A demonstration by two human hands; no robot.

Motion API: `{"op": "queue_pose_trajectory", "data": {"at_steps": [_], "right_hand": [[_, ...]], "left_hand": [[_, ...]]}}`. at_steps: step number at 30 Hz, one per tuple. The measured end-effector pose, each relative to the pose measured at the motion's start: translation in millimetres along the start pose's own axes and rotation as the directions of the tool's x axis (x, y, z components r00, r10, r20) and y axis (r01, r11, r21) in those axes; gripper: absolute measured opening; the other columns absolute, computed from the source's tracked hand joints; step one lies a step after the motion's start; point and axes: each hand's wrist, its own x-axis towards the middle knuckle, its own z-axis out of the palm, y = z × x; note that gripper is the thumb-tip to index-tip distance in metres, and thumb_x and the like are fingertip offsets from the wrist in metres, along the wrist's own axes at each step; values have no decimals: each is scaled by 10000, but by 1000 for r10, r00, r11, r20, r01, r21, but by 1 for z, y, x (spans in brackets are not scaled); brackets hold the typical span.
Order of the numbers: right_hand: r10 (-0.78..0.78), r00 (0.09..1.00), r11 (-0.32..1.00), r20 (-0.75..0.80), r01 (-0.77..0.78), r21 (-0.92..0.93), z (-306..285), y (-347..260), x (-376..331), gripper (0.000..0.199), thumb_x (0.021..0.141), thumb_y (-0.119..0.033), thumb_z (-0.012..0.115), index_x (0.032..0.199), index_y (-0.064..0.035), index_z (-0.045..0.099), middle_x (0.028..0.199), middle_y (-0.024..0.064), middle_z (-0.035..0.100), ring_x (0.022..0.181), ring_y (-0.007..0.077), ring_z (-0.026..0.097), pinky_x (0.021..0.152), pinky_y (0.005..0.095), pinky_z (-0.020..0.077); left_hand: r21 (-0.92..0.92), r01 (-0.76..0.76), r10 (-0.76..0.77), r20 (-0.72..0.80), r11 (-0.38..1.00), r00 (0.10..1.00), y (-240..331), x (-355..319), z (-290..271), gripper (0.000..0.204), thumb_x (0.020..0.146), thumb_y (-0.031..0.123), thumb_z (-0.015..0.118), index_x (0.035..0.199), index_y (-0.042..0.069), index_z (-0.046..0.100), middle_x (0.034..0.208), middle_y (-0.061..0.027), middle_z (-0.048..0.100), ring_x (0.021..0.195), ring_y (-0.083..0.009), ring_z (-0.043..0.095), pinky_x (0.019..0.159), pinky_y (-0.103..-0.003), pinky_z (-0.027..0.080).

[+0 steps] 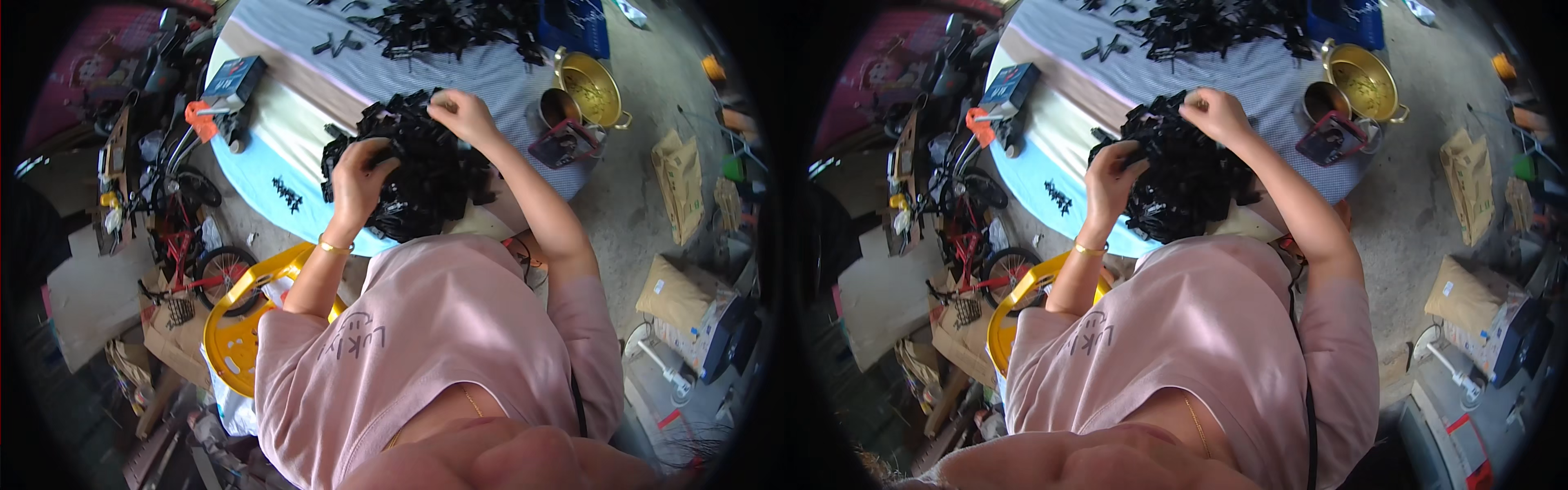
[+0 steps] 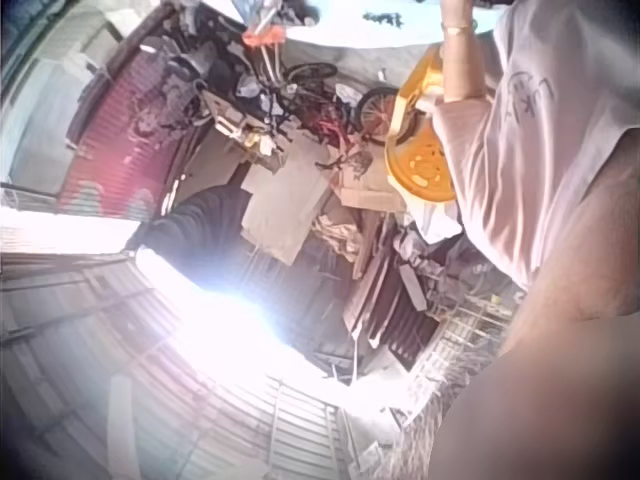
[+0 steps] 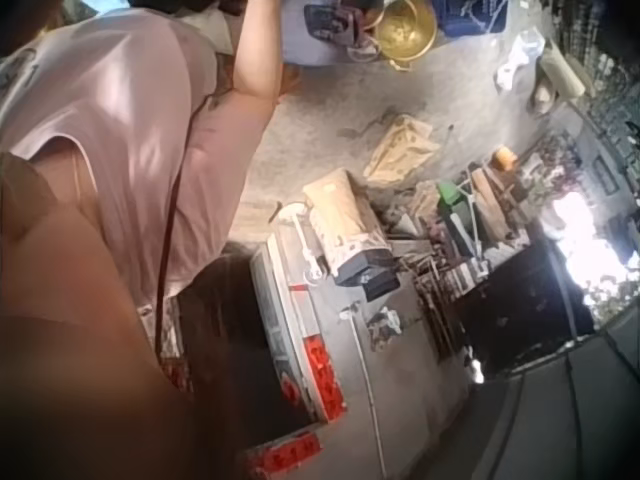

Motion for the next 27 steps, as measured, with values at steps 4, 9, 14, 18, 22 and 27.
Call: {"op": "queue_pose_trajectory", "data": {"at_steps": [4,9,14,18,22,27], "right_hand": [[-104,993,654,-53,28,-756,5,46,51,204,764,-96,490,938,-25,569,804,128,619,710,268,624,611,353,497],[-122,993,493,0,61,-868,8,87,91,220,756,-68,482,966,-31,536,809,129,608,718,272,627,579,359,508],[-116,985,422,132,169,-891,11,102,107,162,737,-46,498,878,-43,578,809,126,603,721,288,626,598,375,514],[-131,983,458,131,177,-871,5,89,103,118,717,-42,517,805,-39,596,819,126,608,734,299,622,610,377,513],[-229,970,703,-82,107,-703,11,47,79,72,757,-87,546,794,-46,592,769,116,615,705,273,619,591,354,498],[-314,930,949,-190,302,-90,7,-26,7,100,743,-98,632,802,-18,625,764,110,633,628,209,610,550,283,468]], "left_hand": [[150,138,-138,-6,979,990,2,0,-10,477,700,44,676,1140,47,493,868,-93,607,804,-155,576,759,-268,458],[306,32,-69,111,952,991,1,0,-14,367,722,59,655,1071,19,549,930,-105,621,877,-182,592,794,-278,445],[258,48,-87,142,965,986,-4,-1,-14,335,745,56,629,1065,-6,552,972,-119,620,914,-187,585,807,-280,439],[237,22,-58,147,971,987,0,5,-15,316,751,57,627,1055,5,559,1002,-106,599,943,-180,556,831,-271,416],[194,-8,2,31,981,1000,2,10,-18,310,763,58,626,1059,7,550,1047,-88,568,971,-165,522,849,-262,394],[29,16,-16,21,999,1000,3,20,-11,633,721,1,666,1272,-16,355,1200,-132,474,1106,-194,458,958,-310,351]]}}
